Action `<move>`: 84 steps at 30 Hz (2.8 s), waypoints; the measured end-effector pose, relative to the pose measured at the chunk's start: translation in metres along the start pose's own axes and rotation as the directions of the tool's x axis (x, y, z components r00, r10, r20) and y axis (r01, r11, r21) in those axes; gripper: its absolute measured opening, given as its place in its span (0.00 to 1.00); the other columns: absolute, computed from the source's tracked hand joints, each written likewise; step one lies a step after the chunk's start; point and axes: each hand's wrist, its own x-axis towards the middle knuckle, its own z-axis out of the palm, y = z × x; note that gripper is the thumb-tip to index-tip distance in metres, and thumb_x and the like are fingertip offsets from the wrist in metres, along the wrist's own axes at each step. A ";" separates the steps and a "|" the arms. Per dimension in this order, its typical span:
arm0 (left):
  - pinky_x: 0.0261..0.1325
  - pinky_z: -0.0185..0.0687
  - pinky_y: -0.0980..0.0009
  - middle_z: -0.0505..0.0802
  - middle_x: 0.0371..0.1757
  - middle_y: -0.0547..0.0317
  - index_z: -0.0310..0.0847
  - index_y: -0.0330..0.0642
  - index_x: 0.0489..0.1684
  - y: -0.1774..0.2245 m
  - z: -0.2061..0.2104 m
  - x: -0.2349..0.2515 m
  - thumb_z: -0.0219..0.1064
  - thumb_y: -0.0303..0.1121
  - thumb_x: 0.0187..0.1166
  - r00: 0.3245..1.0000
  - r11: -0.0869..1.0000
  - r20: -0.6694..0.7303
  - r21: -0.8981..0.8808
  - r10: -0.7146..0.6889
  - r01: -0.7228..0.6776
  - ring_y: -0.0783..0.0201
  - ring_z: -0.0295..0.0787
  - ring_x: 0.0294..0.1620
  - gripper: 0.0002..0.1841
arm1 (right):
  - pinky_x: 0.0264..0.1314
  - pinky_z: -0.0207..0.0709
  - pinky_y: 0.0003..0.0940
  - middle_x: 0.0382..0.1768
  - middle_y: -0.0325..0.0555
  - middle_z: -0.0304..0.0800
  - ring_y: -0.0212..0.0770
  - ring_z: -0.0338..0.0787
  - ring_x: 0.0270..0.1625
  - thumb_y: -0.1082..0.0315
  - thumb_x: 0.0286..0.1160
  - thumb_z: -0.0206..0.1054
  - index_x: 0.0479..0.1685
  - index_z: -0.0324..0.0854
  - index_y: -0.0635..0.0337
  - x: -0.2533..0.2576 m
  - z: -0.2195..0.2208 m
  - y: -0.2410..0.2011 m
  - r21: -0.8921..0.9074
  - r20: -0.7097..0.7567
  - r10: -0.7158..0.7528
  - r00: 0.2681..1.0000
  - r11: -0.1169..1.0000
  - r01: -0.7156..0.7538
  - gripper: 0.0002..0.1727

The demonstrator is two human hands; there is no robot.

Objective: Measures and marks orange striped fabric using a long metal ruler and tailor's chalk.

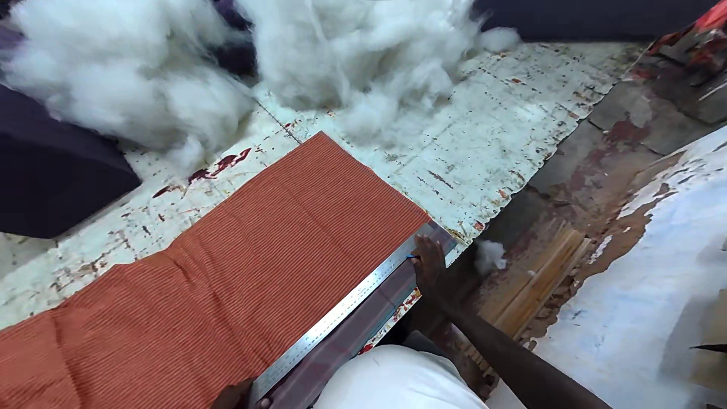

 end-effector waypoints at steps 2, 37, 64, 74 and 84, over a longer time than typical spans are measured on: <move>0.60 0.83 0.47 0.90 0.50 0.37 0.86 0.34 0.64 -0.030 0.012 -0.003 0.78 0.50 0.72 0.991 0.994 -0.070 -0.011 0.112 -0.113 0.45 0.88 0.53 0.31 | 0.94 0.45 0.63 0.83 0.52 0.73 0.55 0.61 0.91 0.60 0.91 0.52 0.56 0.83 0.62 0.000 0.002 0.000 -0.005 0.002 0.002 1.000 1.000 -0.002 0.18; 0.67 0.79 0.44 0.91 0.61 0.50 0.90 0.50 0.62 0.041 0.033 0.036 0.61 0.65 0.78 0.935 0.945 -0.163 0.137 0.316 -0.296 0.48 0.86 0.63 0.30 | 0.92 0.48 0.65 0.74 0.55 0.82 0.60 0.68 0.87 0.54 0.92 0.49 0.82 0.71 0.62 0.003 0.006 0.005 -0.018 -0.011 -0.006 1.000 1.000 0.006 0.28; 0.77 0.75 0.47 0.69 0.89 0.46 0.79 0.40 0.72 0.222 0.077 0.124 0.69 0.53 0.80 0.774 0.864 0.498 0.092 0.390 -0.495 0.43 0.62 0.88 0.30 | 0.40 0.86 0.49 0.37 0.49 0.90 0.46 0.89 0.35 0.69 0.74 0.73 0.43 0.89 0.60 0.024 -0.006 -0.087 0.114 0.479 -0.061 0.876 0.993 0.007 0.06; 0.76 0.75 0.44 0.64 0.91 0.44 0.75 0.41 0.78 0.223 0.073 0.130 0.67 0.56 0.81 0.737 0.857 0.562 0.092 0.376 -0.507 0.41 0.60 0.89 0.34 | 0.40 0.88 0.34 0.36 0.44 0.87 0.38 0.88 0.35 0.65 0.73 0.73 0.43 0.88 0.61 -0.022 0.019 -0.070 0.119 0.195 -0.141 0.971 0.986 0.119 0.08; 0.70 0.79 0.40 0.71 0.86 0.45 0.75 0.42 0.78 0.224 0.069 0.145 0.64 0.56 0.82 0.688 0.815 0.613 0.120 0.388 -0.567 0.38 0.67 0.84 0.33 | 0.41 0.89 0.37 0.36 0.45 0.87 0.39 0.89 0.35 0.65 0.74 0.72 0.41 0.88 0.61 -0.022 0.016 -0.077 0.090 0.215 -0.112 0.970 0.992 0.094 0.08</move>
